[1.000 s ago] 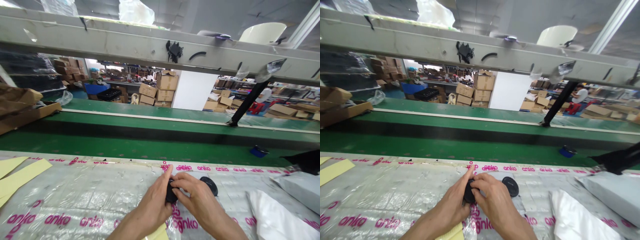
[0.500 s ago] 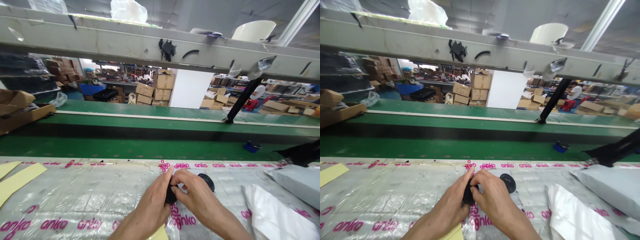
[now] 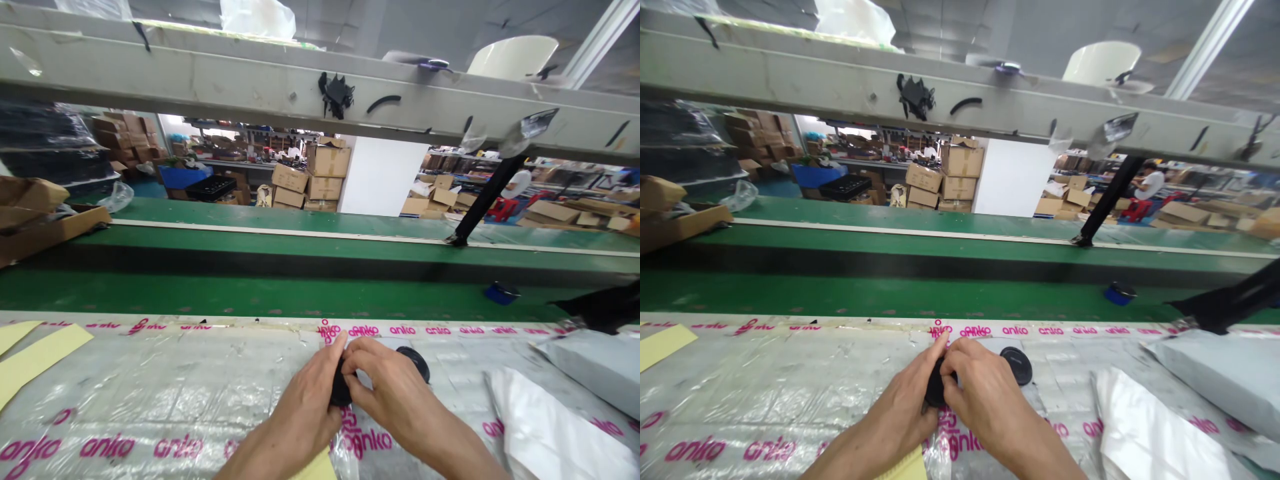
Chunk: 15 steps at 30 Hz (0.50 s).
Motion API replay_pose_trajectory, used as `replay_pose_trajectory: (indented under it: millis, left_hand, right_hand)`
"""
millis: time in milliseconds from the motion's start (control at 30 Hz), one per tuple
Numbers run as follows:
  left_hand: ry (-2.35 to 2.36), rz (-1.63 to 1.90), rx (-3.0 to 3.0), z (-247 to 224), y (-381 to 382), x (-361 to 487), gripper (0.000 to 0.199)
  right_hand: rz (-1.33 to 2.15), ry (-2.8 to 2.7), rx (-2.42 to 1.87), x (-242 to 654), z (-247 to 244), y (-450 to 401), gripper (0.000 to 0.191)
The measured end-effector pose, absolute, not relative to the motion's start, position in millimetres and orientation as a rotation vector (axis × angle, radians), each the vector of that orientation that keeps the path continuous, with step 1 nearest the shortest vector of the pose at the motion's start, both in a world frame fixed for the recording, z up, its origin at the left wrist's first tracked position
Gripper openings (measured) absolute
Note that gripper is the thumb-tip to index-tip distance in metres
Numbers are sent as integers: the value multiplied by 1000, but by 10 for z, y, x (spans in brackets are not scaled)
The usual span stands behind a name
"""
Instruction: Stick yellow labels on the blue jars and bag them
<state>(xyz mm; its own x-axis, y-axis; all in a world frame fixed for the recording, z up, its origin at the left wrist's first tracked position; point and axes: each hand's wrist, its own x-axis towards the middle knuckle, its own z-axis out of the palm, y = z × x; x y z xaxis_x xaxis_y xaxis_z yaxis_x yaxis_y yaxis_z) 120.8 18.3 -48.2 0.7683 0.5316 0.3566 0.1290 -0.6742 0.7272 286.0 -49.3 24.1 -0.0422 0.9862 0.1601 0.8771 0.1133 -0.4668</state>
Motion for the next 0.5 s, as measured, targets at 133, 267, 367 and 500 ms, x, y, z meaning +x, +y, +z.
replay_pose_trajectory:
  millis: [133,267,367,500]
  left_hand:
    - [491,727,2252,-439,178,1201,114]
    - [483,730,2252,-451,179,1203,113]
    - [484,740,2265,-477,184,1212,115]
    - [449,792,2282,-481,179,1225,117]
  right_hand:
    - [358,-1934,-1802,2862,227,-500,20]
    - [368,-1961,-1770,2867,234,-506,22]
    - [339,-1982,-1802,2865,247,-497,20]
    - [270,-1988,-1871,2856,243,-475,19]
